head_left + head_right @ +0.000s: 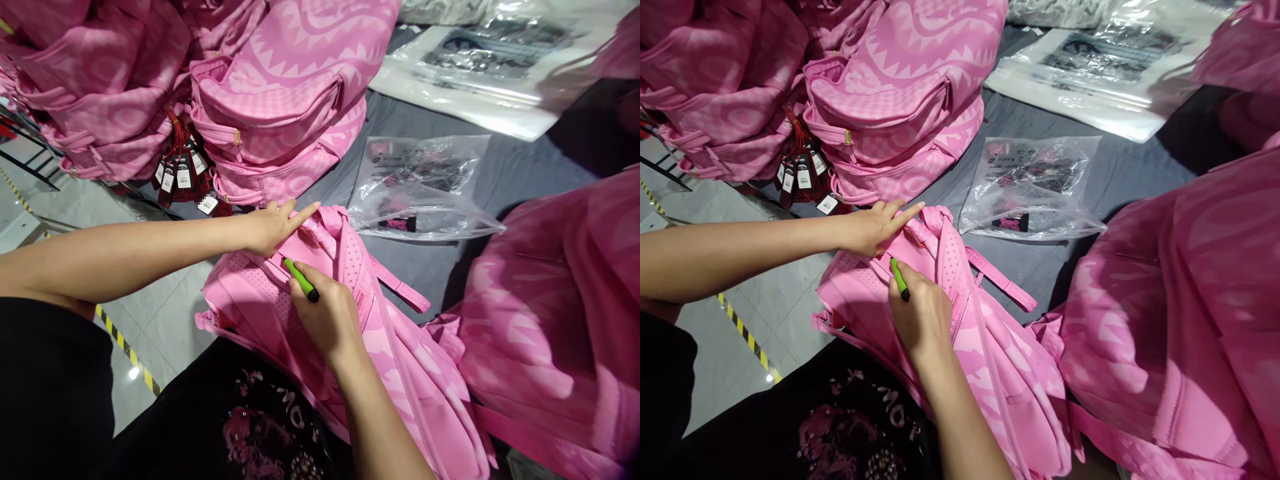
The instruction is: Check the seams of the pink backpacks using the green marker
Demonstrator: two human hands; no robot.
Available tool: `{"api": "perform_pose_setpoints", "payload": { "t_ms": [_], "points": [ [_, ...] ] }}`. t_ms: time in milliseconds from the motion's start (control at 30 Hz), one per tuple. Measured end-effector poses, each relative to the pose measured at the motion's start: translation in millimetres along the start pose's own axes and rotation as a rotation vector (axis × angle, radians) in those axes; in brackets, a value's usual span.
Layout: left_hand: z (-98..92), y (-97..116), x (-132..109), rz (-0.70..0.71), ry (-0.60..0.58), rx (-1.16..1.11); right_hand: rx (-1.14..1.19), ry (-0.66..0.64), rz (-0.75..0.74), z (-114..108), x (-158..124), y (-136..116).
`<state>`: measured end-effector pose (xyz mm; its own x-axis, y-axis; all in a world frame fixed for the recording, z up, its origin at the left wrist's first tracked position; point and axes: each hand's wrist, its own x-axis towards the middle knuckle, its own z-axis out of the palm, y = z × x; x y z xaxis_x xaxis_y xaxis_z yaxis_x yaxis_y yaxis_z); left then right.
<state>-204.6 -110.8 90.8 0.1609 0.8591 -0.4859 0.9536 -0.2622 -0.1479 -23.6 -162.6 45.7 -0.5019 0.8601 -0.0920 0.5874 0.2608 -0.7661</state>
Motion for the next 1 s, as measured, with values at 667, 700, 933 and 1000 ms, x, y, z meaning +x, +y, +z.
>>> {"api": "perform_pose_setpoints", "payload": {
  "t_ms": [667,700,933,1000],
  "points": [
    [11.9,-4,3,0.051,0.118,-0.016,0.025,0.05,0.012,13,8,-10],
    [12.3,-4,2,0.052,0.12,-0.017,0.027,0.076,0.028,14,8,-11],
    [16.8,-4,5,0.051,0.15,-0.034,0.099,0.118,0.07,19,7,-13],
    [17.9,-5,5,0.058,0.152,-0.043,0.134,0.124,0.051,17,7,-11]
  ]
}}
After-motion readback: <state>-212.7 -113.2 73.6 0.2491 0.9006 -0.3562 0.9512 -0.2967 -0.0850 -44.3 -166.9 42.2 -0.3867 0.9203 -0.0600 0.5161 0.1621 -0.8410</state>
